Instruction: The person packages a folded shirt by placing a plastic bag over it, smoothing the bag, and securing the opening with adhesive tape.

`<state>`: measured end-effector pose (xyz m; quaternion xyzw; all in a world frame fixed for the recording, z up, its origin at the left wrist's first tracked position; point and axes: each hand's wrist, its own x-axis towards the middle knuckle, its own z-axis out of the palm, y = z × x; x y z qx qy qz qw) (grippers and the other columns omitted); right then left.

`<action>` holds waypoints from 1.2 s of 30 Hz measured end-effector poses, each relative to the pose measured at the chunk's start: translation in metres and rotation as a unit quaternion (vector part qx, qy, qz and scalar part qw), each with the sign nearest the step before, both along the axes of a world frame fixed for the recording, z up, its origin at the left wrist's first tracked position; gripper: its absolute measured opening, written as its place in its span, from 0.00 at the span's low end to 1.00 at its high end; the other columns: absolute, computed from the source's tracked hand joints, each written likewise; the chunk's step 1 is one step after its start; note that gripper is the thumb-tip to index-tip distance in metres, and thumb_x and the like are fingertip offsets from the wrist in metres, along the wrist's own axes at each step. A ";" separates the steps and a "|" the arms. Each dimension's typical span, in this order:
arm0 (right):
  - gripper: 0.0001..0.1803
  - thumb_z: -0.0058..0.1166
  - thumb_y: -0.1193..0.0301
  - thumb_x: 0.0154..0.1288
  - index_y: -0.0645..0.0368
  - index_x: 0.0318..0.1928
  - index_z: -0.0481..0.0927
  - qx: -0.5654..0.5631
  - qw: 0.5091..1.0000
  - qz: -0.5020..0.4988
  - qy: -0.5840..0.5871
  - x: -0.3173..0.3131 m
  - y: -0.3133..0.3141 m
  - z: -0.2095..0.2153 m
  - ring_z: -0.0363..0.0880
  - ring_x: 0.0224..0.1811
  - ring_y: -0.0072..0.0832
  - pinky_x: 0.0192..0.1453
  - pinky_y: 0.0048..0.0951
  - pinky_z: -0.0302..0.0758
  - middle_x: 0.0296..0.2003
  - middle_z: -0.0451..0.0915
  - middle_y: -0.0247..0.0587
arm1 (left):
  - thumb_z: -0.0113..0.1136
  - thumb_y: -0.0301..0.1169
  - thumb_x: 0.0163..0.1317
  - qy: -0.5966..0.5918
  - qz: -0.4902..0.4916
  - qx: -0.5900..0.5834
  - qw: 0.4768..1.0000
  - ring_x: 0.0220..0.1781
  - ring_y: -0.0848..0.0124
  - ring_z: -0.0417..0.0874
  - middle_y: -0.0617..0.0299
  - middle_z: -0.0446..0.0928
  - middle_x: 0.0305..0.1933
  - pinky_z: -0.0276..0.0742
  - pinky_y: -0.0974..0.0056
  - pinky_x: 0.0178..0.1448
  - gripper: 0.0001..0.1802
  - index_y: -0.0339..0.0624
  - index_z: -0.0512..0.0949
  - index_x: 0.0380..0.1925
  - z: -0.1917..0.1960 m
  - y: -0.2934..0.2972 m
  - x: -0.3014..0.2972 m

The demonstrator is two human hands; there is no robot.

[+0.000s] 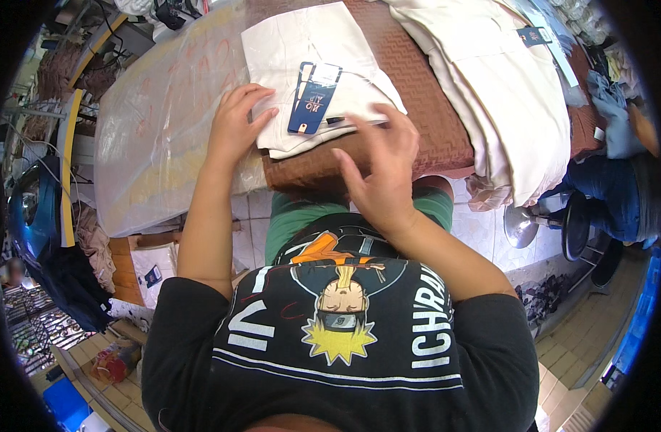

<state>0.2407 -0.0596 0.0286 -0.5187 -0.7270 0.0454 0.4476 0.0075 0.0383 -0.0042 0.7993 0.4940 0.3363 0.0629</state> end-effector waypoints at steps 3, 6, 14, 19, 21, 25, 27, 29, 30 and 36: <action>0.13 0.63 0.69 0.49 0.49 0.38 0.82 0.036 0.990 0.053 -0.123 -0.012 0.016 -0.002 0.68 0.55 0.36 0.57 0.41 0.58 0.42 0.76 0.29 | 0.66 0.32 0.51 0.003 -0.008 0.022 1.000 0.49 0.61 0.76 0.63 0.78 0.44 0.70 0.61 0.54 0.12 0.47 0.82 0.38 0.000 0.004 0.005; 0.11 0.61 0.68 0.50 0.49 0.37 0.82 0.081 0.979 0.064 -0.177 -0.020 0.040 -0.024 0.70 0.51 0.32 0.56 0.41 0.59 0.41 0.77 0.28 | 0.65 0.30 0.51 0.014 0.000 0.049 0.999 0.46 0.62 0.77 0.65 0.79 0.41 0.71 0.60 0.52 0.08 0.46 0.83 0.34 -0.001 0.010 0.009; 0.09 0.60 0.66 0.51 0.48 0.35 0.82 0.123 0.968 0.040 -0.215 -0.022 0.060 -0.034 0.71 0.49 0.29 0.59 0.45 0.54 0.38 0.77 0.27 | 0.61 0.30 0.55 -0.081 0.021 0.076 0.994 0.42 0.60 0.78 0.61 0.81 0.37 0.72 0.59 0.48 0.05 0.45 0.81 0.32 0.008 0.011 0.014; 0.15 0.63 0.61 0.48 0.47 0.39 0.79 0.099 0.974 0.033 -0.200 -0.026 0.061 -0.027 0.70 0.50 0.29 0.62 0.49 0.51 0.40 0.75 0.28 | 0.61 0.30 0.55 -0.108 0.025 0.062 0.992 0.42 0.60 0.78 0.60 0.80 0.37 0.71 0.59 0.49 0.06 0.45 0.80 0.33 0.005 0.012 0.016; 0.18 0.64 0.59 0.47 0.48 0.39 0.78 0.093 0.976 0.038 -0.196 -0.029 0.059 -0.027 0.70 0.50 0.29 0.63 0.49 0.51 0.41 0.75 0.28 | 0.61 0.29 0.54 -0.077 0.027 0.054 0.995 0.45 0.60 0.77 0.61 0.80 0.39 0.69 0.58 0.52 0.08 0.45 0.79 0.36 0.005 0.011 0.017; 0.17 0.64 0.58 0.48 0.48 0.39 0.78 0.102 0.971 0.040 -0.214 -0.035 0.060 -0.032 0.69 0.52 0.30 0.63 0.50 0.51 0.41 0.74 0.29 | 0.63 0.28 0.51 0.002 0.039 0.070 0.997 0.53 0.62 0.73 0.65 0.76 0.46 0.63 0.55 0.60 0.15 0.49 0.77 0.41 0.006 0.012 0.022; 0.16 0.63 0.60 0.48 0.49 0.38 0.79 0.107 0.967 0.047 -0.228 -0.036 0.061 -0.031 0.70 0.51 0.29 0.63 0.50 0.51 0.41 0.75 0.29 | 0.63 0.28 0.50 0.031 0.029 0.077 0.996 0.56 0.63 0.71 0.67 0.75 0.49 0.62 0.54 0.60 0.17 0.51 0.77 0.42 0.005 0.015 0.023; 0.14 0.62 0.62 0.49 0.49 0.38 0.79 0.113 0.963 0.054 -0.237 -0.035 0.064 -0.032 0.71 0.51 0.29 0.63 0.49 0.53 0.40 0.75 0.29 | 0.63 0.28 0.49 0.073 0.003 0.068 0.995 0.57 0.63 0.70 0.68 0.73 0.51 0.63 0.53 0.60 0.17 0.53 0.77 0.42 0.005 0.019 0.025; 0.13 0.62 0.63 0.49 0.50 0.37 0.80 0.118 0.962 0.059 -0.239 -0.033 0.065 -0.034 0.72 0.50 0.29 0.63 0.48 0.54 0.39 0.76 0.29 | 0.63 0.28 0.49 0.072 -0.007 0.070 0.995 0.57 0.64 0.71 0.69 0.74 0.51 0.63 0.54 0.60 0.17 0.53 0.78 0.42 0.007 0.021 0.025; 0.11 0.57 0.69 0.51 0.52 0.38 0.80 0.148 0.953 0.092 -0.249 -0.023 0.069 -0.027 0.75 0.48 0.27 0.61 0.44 0.60 0.40 0.79 0.31 | 0.61 0.29 0.53 0.063 -0.082 0.088 0.991 0.54 0.66 0.74 0.69 0.78 0.46 0.66 0.57 0.58 0.10 0.51 0.80 0.37 0.004 0.038 0.020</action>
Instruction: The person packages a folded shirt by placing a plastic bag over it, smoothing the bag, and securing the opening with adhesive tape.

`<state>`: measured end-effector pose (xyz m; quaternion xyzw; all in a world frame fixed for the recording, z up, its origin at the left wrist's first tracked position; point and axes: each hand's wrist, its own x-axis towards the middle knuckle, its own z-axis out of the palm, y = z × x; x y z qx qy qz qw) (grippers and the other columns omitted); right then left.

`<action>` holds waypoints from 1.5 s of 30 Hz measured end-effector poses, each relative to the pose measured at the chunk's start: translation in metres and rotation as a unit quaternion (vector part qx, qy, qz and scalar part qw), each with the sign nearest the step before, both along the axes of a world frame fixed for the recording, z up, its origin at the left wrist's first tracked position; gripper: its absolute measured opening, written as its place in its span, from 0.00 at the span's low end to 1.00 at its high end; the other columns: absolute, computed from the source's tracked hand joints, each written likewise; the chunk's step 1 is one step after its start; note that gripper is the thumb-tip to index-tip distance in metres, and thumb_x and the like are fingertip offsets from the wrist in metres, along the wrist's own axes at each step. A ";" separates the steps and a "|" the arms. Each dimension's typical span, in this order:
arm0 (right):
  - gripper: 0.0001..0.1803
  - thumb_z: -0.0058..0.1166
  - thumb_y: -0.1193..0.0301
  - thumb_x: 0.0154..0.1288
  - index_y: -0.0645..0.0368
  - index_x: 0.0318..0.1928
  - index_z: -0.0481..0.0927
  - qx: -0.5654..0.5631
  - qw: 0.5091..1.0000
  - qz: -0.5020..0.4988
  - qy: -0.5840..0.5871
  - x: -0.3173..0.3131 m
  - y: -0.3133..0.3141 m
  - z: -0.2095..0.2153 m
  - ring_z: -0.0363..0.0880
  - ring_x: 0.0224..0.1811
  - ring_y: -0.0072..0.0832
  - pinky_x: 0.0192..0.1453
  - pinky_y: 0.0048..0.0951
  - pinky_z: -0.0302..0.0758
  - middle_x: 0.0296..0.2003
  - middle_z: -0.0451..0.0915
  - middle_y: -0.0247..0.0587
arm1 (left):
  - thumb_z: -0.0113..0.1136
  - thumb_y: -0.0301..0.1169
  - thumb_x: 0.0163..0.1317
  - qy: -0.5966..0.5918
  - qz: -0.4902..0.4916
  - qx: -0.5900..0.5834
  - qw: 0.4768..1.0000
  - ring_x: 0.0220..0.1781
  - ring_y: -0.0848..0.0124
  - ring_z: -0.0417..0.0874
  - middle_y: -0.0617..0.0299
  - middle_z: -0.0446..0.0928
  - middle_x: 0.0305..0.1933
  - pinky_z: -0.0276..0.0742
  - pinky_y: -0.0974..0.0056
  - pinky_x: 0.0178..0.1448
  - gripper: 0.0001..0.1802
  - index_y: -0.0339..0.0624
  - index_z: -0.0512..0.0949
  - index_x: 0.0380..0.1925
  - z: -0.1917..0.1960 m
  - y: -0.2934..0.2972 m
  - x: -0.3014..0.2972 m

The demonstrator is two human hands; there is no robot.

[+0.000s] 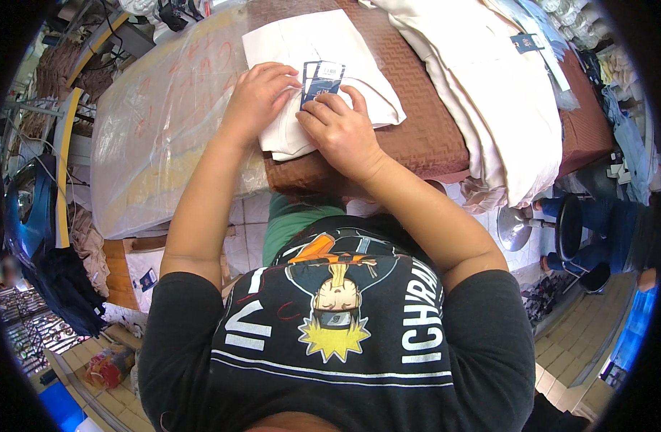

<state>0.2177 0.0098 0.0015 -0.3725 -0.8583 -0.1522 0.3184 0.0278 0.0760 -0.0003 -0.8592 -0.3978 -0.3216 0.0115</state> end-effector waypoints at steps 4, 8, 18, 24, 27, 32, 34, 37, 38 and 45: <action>0.11 0.52 0.70 0.53 0.53 0.39 0.79 0.025 0.999 0.010 -0.024 0.003 0.007 0.007 0.75 0.48 0.27 0.62 0.42 0.60 0.42 0.79 0.30 | 0.62 0.31 0.54 -0.025 -0.005 -0.116 0.993 0.50 0.66 0.77 0.67 0.80 0.42 0.69 0.58 0.54 0.08 0.49 0.80 0.36 0.014 0.010 -0.005; 0.13 0.50 0.71 0.54 0.53 0.41 0.79 0.029 0.999 0.000 -0.032 0.004 0.012 0.008 0.76 0.47 0.26 0.63 0.42 0.60 0.43 0.79 0.31 | 0.62 0.31 0.54 -0.011 -0.006 -0.063 0.998 0.49 0.65 0.78 0.66 0.80 0.41 0.69 0.59 0.54 0.08 0.49 0.80 0.35 0.022 0.008 -0.002; 0.13 0.50 0.71 0.54 0.52 0.40 0.82 0.004 0.999 0.009 -0.035 0.009 0.007 0.003 0.76 0.48 0.24 0.66 0.46 0.57 0.42 0.81 0.29 | 0.62 0.34 0.55 -0.071 0.036 -0.004 0.997 0.41 0.64 0.80 0.64 0.81 0.33 0.71 0.58 0.50 0.05 0.49 0.80 0.32 0.012 0.017 0.016; 0.14 0.51 0.71 0.53 0.51 0.41 0.82 -0.034 0.998 0.018 -0.044 0.011 -0.001 -0.004 0.77 0.48 0.24 0.68 0.47 0.56 0.42 0.81 0.28 | 0.62 0.33 0.57 -0.176 0.072 -0.050 0.980 0.37 0.60 0.82 0.60 0.82 0.33 0.76 0.60 0.42 0.06 0.46 0.81 0.34 0.024 0.016 0.020; 0.13 0.50 0.71 0.55 0.51 0.41 0.82 -0.036 0.999 0.021 -0.034 0.011 -0.003 -0.006 0.76 0.49 0.25 0.67 0.48 0.56 0.43 0.81 0.29 | 0.62 0.33 0.57 -0.228 0.078 -0.029 0.970 0.39 0.60 0.81 0.59 0.81 0.35 0.75 0.61 0.44 0.06 0.46 0.81 0.34 0.022 0.016 0.020; 0.16 0.55 0.70 0.54 0.53 0.46 0.79 -0.084 0.996 0.015 0.016 0.010 -0.022 0.008 0.76 0.49 0.29 0.65 0.44 0.60 0.47 0.78 0.35 | 0.63 0.31 0.54 -0.149 0.068 0.034 0.986 0.43 0.63 0.78 0.64 0.79 0.37 0.72 0.59 0.46 0.05 0.49 0.81 0.33 0.010 -0.007 0.011; 0.17 0.58 0.71 0.55 0.54 0.48 0.78 -0.170 0.981 0.022 0.095 0.013 -0.051 0.025 0.77 0.49 0.31 0.62 0.40 0.65 0.49 0.77 0.39 | 0.64 0.31 0.53 -0.138 0.075 0.012 0.988 0.42 0.63 0.78 0.65 0.79 0.36 0.72 0.59 0.47 0.07 0.50 0.82 0.33 0.003 -0.023 0.008; 0.23 0.54 0.71 0.65 0.65 0.58 0.68 -0.527 0.701 -0.003 0.480 0.012 -0.084 0.015 0.77 0.50 0.29 0.55 0.28 0.74 0.52 0.75 0.46 | 0.65 0.29 0.51 -0.130 0.090 0.002 0.987 0.41 0.63 0.78 0.63 0.79 0.36 0.73 0.60 0.47 0.09 0.48 0.83 0.34 -0.002 -0.035 0.005; 0.25 0.53 0.71 0.65 0.67 0.60 0.65 -0.567 0.627 -0.013 0.534 0.016 -0.084 0.012 0.76 0.52 0.30 0.56 0.28 0.73 0.53 0.74 0.48 | 0.65 0.27 0.50 -0.130 0.095 0.000 0.987 0.40 0.62 0.78 0.62 0.79 0.36 0.73 0.61 0.47 0.09 0.47 0.83 0.34 -0.003 -0.036 0.005; 0.17 0.43 0.72 0.71 0.70 0.56 0.65 -0.654 0.320 0.014 0.686 0.009 -0.059 0.021 0.75 0.56 0.36 0.58 0.32 0.74 0.51 0.74 0.51 | 0.65 0.27 0.50 -0.151 0.094 -0.014 0.984 0.39 0.63 0.79 0.62 0.79 0.34 0.74 0.63 0.44 0.07 0.46 0.84 0.32 -0.007 -0.041 0.004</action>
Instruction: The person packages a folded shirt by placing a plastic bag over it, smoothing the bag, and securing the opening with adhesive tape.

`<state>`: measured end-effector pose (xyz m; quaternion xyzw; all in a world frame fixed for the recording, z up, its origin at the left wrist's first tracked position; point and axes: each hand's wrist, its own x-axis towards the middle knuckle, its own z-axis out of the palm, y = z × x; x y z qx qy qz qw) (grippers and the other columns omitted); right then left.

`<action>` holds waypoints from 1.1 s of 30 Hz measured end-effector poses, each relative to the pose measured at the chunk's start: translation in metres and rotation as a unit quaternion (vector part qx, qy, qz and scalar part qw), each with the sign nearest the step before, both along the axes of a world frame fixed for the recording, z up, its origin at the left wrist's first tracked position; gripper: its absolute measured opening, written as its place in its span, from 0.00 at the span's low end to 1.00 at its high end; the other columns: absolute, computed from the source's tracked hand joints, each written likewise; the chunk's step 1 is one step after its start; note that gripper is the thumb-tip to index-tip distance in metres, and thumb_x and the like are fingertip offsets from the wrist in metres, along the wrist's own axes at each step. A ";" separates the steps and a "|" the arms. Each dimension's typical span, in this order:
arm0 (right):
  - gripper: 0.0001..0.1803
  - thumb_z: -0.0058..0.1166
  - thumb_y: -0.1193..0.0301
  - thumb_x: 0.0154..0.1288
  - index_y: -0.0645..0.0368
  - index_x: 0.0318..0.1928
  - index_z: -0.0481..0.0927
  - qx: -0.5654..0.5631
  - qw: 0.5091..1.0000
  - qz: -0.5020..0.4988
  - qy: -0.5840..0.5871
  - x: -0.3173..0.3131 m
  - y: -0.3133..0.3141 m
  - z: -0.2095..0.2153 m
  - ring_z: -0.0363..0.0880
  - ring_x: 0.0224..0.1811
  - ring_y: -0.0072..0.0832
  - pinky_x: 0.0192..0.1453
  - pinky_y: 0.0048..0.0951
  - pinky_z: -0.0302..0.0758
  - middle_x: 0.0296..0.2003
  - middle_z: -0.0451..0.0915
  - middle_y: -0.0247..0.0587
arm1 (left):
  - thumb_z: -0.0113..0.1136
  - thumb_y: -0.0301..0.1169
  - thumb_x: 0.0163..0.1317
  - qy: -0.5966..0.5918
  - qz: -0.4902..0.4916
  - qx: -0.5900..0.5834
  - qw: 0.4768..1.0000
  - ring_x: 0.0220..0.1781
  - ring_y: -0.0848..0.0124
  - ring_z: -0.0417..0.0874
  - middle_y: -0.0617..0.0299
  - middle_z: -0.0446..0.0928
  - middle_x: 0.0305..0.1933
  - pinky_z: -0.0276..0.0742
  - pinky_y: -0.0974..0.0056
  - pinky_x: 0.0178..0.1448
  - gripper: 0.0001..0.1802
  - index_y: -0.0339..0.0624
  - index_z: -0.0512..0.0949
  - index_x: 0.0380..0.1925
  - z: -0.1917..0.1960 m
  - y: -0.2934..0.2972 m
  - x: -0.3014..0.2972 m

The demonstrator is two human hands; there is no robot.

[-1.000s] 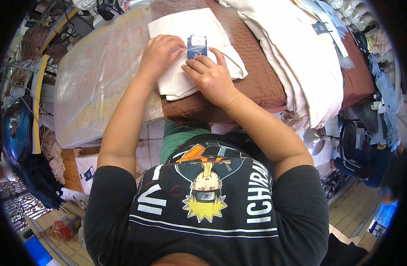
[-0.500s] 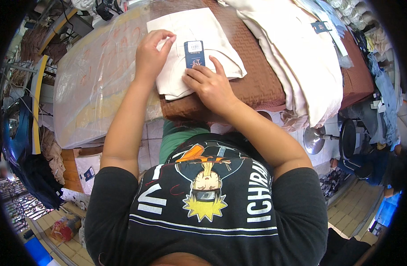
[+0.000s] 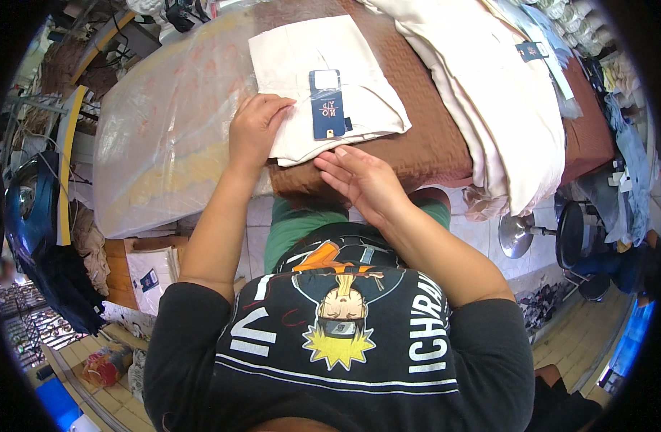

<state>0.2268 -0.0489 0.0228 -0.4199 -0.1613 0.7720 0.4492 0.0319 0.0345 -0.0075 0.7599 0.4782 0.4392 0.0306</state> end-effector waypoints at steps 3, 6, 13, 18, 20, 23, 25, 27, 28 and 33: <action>0.11 0.42 0.72 0.71 0.68 0.46 0.71 -0.009 1.000 -0.004 0.000 -0.010 0.020 -0.014 0.79 0.51 0.37 0.53 0.30 0.79 0.46 0.77 0.52 | 0.65 0.27 0.50 -0.013 -0.007 -0.007 1.000 0.39 0.64 0.79 0.62 0.79 0.33 0.75 0.63 0.43 0.07 0.47 0.84 0.32 0.003 -0.004 0.002; 0.09 0.41 0.72 0.71 0.67 0.44 0.71 -0.011 0.998 -0.016 -0.058 -0.020 0.034 -0.020 0.81 0.44 0.34 0.48 0.28 0.82 0.40 0.78 0.49 | 0.65 0.26 0.51 -0.015 -0.011 -0.010 1.000 0.38 0.65 0.79 0.63 0.79 0.33 0.75 0.64 0.42 0.07 0.47 0.84 0.32 0.005 -0.006 0.002; 0.08 0.41 0.73 0.71 0.66 0.41 0.72 0.008 0.997 -0.004 -0.078 -0.029 0.060 -0.018 0.81 0.38 0.29 0.47 0.27 0.81 0.38 0.79 0.46 | 0.65 0.26 0.50 -0.013 -0.006 -0.005 1.000 0.37 0.66 0.79 0.63 0.79 0.31 0.75 0.65 0.40 0.07 0.47 0.84 0.31 0.009 -0.006 -0.003; 0.09 0.41 0.73 0.71 0.66 0.42 0.73 0.021 0.998 -0.007 -0.065 -0.033 0.082 -0.025 0.81 0.36 0.29 0.47 0.28 0.82 0.38 0.79 0.46 | 0.65 0.26 0.50 0.004 -0.010 -0.015 1.000 0.36 0.66 0.79 0.63 0.79 0.31 0.75 0.64 0.40 0.07 0.46 0.84 0.31 0.013 -0.006 -0.008; 0.09 0.42 0.73 0.71 0.66 0.42 0.73 0.022 0.998 -0.009 -0.062 -0.036 0.091 -0.026 0.81 0.36 0.29 0.46 0.28 0.82 0.38 0.79 0.46 | 0.65 0.26 0.50 0.014 -0.015 -0.013 1.000 0.36 0.66 0.79 0.63 0.79 0.31 0.75 0.64 0.39 0.07 0.46 0.84 0.31 0.014 -0.006 -0.009; 0.09 0.43 0.72 0.71 0.66 0.43 0.73 0.018 0.997 -0.009 -0.068 -0.040 0.100 -0.027 0.81 0.37 0.29 0.44 0.27 0.82 0.39 0.78 0.46 | 0.64 0.25 0.50 0.015 -0.017 -0.010 1.000 0.36 0.66 0.79 0.63 0.78 0.30 0.75 0.64 0.39 0.07 0.46 0.84 0.31 0.017 -0.008 -0.009; 0.09 0.44 0.72 0.70 0.66 0.43 0.73 0.017 0.997 0.001 -0.074 -0.039 0.103 -0.026 0.81 0.38 0.30 0.44 0.27 0.82 0.40 0.79 0.47 | 0.65 0.29 0.50 0.027 -0.010 -0.021 0.999 0.37 0.66 0.78 0.66 0.78 0.32 0.74 0.63 0.41 0.07 0.48 0.84 0.32 0.013 -0.007 -0.013; 0.11 0.46 0.71 0.69 0.67 0.45 0.72 0.018 0.999 0.028 -0.043 -0.031 0.099 -0.024 0.81 0.42 0.32 0.45 0.28 0.82 0.42 0.78 0.49 | 0.66 0.32 0.50 0.043 -0.003 -0.019 0.999 0.39 0.65 0.78 0.66 0.78 0.35 0.73 0.62 0.43 0.10 0.49 0.83 0.34 0.013 -0.009 -0.013; 0.12 0.47 0.71 0.69 0.68 0.46 0.72 0.018 0.999 0.042 -0.029 -0.026 0.096 -0.023 0.81 0.43 0.33 0.46 0.28 0.82 0.43 0.78 0.50 | 0.67 0.33 0.50 0.052 0.002 -0.011 0.999 0.41 0.65 0.77 0.65 0.78 0.37 0.72 0.61 0.45 0.12 0.49 0.83 0.36 0.016 -0.011 -0.012; 0.24 0.47 0.72 0.69 0.71 0.61 0.61 0.017 0.997 0.041 -0.060 0.015 0.058 -0.011 0.75 0.55 0.38 0.59 0.34 0.73 0.53 0.73 0.54 | 0.68 0.38 0.50 0.036 0.009 0.016 0.999 0.47 0.61 0.75 0.61 0.77 0.45 0.69 0.59 0.51 0.20 0.46 0.80 0.43 0.032 -0.003 0.013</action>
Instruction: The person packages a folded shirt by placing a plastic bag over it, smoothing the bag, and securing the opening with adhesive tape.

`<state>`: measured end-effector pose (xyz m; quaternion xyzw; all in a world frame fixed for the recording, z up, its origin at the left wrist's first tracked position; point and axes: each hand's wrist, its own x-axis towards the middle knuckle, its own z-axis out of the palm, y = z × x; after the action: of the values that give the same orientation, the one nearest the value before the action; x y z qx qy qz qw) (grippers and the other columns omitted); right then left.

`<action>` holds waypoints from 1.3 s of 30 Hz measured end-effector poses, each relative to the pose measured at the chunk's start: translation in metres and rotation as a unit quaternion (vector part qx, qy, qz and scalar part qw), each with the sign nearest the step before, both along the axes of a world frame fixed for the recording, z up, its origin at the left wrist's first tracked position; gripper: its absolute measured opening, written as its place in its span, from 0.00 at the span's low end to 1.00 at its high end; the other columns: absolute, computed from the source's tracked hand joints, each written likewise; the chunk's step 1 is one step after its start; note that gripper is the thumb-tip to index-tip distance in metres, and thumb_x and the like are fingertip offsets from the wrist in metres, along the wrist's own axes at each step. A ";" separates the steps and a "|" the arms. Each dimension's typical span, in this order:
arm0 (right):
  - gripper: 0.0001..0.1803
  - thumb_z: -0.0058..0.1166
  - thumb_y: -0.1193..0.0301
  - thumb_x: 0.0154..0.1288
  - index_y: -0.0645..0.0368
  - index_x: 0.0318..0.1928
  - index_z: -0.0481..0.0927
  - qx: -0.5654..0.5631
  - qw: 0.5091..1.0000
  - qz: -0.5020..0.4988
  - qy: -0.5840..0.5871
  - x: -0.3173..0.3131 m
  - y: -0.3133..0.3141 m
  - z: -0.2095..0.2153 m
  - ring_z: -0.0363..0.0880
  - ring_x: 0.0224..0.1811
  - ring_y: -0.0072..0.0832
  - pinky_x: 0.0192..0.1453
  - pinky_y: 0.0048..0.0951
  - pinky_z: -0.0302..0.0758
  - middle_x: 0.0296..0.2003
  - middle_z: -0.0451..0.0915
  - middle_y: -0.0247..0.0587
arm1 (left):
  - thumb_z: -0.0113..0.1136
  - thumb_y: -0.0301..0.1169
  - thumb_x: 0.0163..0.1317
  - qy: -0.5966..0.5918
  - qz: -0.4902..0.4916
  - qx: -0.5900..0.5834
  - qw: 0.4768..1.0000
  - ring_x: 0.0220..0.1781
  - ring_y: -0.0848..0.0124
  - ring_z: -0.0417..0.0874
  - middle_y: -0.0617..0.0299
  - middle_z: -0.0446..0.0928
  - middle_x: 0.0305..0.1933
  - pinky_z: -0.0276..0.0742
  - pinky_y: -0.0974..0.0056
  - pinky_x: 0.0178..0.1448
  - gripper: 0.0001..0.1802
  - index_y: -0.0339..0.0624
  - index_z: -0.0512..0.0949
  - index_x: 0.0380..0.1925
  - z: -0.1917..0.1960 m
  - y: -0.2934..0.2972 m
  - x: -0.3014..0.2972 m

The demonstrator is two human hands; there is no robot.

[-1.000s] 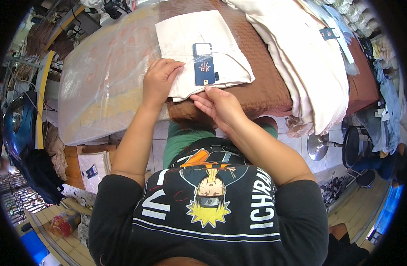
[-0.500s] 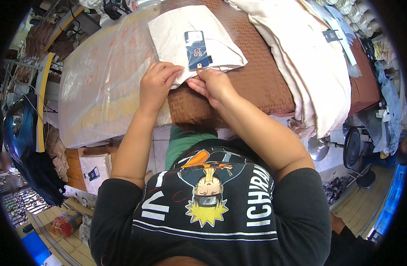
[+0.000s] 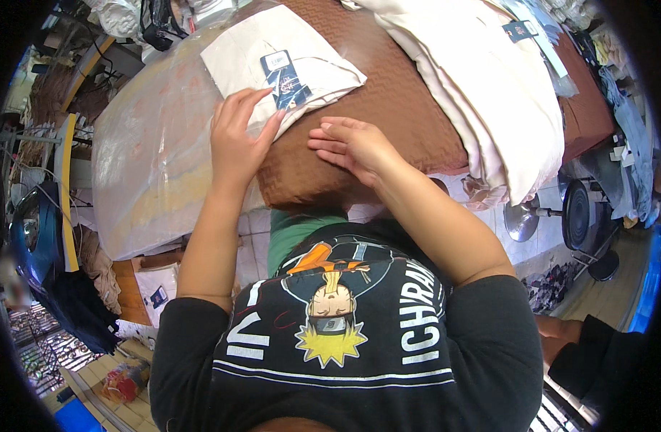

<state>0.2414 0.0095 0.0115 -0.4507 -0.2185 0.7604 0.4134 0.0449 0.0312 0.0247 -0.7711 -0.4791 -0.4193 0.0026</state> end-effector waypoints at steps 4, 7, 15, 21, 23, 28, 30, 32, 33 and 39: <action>0.25 0.47 0.72 0.68 0.70 0.61 0.60 0.059 0.993 -0.095 -0.029 0.009 -0.001 -0.007 0.75 0.54 0.37 0.58 0.33 0.73 0.53 0.73 0.53 | 0.67 0.41 0.50 0.065 -0.004 -0.024 0.998 0.49 0.60 0.75 0.59 0.77 0.46 0.69 0.56 0.51 0.22 0.44 0.79 0.45 -0.001 0.030 0.048; 0.21 0.46 0.72 0.68 0.68 0.59 0.63 0.070 0.986 -0.151 -0.024 0.005 0.015 -0.014 0.76 0.52 0.35 0.57 0.32 0.73 0.50 0.74 0.49 | 0.65 0.40 0.52 0.129 0.030 -0.082 0.988 0.48 0.58 0.76 0.57 0.77 0.45 0.71 0.55 0.51 0.21 0.44 0.80 0.45 0.000 0.051 0.083; 0.11 0.46 0.69 0.70 0.63 0.47 0.72 0.064 0.991 -0.108 -0.035 -0.001 0.048 -0.015 0.79 0.42 0.27 0.49 0.28 0.78 0.41 0.78 0.39 | 0.57 0.35 0.59 0.071 -0.010 -0.169 0.983 0.38 0.53 0.82 0.52 0.79 0.38 0.77 0.54 0.44 0.11 0.47 0.84 0.38 -0.001 0.074 0.109; 0.11 0.47 0.68 0.70 0.63 0.45 0.73 0.099 0.987 -0.119 -0.052 0.005 0.015 -0.014 0.79 0.39 0.22 0.45 0.26 0.78 0.39 0.79 0.37 | 0.58 0.36 0.58 0.083 -0.081 -0.112 0.987 0.34 0.58 0.81 0.58 0.78 0.33 0.78 0.58 0.39 0.08 0.51 0.85 0.35 0.011 0.039 0.114; 0.12 0.47 0.67 0.70 0.64 0.46 0.73 0.097 0.983 -0.140 -0.063 0.008 -0.006 -0.014 0.79 0.39 0.22 0.44 0.26 0.78 0.40 0.78 0.37 | 0.59 0.36 0.58 0.075 -0.116 -0.117 0.983 0.33 0.59 0.81 0.60 0.78 0.32 0.78 0.58 0.38 0.08 0.52 0.84 0.36 0.013 0.022 0.120; 0.13 0.43 0.68 0.71 0.65 0.48 0.70 0.098 0.974 -0.188 -0.086 0.006 -0.021 -0.012 0.78 0.43 0.25 0.46 0.28 0.77 0.45 0.77 0.42 | 0.61 0.35 0.56 0.069 -0.167 -0.115 0.977 0.31 0.61 0.81 0.62 0.77 0.30 0.78 0.60 0.35 0.09 0.52 0.84 0.36 0.004 0.007 0.122; 0.14 0.40 0.66 0.73 0.64 0.48 0.70 0.093 0.971 -0.204 -0.081 0.004 -0.014 -0.013 0.78 0.44 0.25 0.45 0.28 0.77 0.45 0.76 0.43 | 0.61 0.34 0.56 0.083 -0.181 -0.092 0.976 0.30 0.61 0.81 0.61 0.77 0.30 0.78 0.60 0.35 0.09 0.52 0.84 0.37 0.004 0.007 0.119; 0.11 0.42 0.70 0.72 0.64 0.47 0.71 0.080 0.967 -0.236 -0.056 0.001 -0.003 -0.017 0.77 0.38 0.23 0.37 0.26 0.75 0.41 0.77 0.40 | 0.61 0.33 0.56 0.088 -0.188 -0.078 0.975 0.30 0.62 0.81 0.61 0.76 0.30 0.78 0.60 0.34 0.09 0.52 0.84 0.37 0.008 0.009 0.114; 0.10 0.42 0.72 0.71 0.63 0.47 0.72 0.074 0.964 -0.251 -0.043 0.000 0.002 -0.018 0.77 0.35 0.21 0.34 0.25 0.75 0.39 0.77 0.39 | 0.61 0.32 0.55 0.087 -0.188 -0.075 0.975 0.30 0.62 0.81 0.61 0.76 0.30 0.78 0.60 0.35 0.09 0.52 0.84 0.37 0.011 0.008 0.112; 0.16 0.35 0.62 0.75 0.61 0.46 0.71 0.152 0.955 -0.252 -0.047 -0.013 0.029 -0.033 0.77 0.43 0.28 0.44 0.31 0.76 0.42 0.76 0.42 | 0.61 0.32 0.54 0.076 -0.170 -0.079 0.979 0.30 0.62 0.81 0.62 0.76 0.31 0.78 0.60 0.35 0.10 0.55 0.84 0.37 0.022 0.013 0.096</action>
<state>0.2287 0.0386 -0.0214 -0.4587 -0.2301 0.5673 0.6441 0.1407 0.0439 0.0469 -0.8687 -0.3714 -0.3143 -0.0934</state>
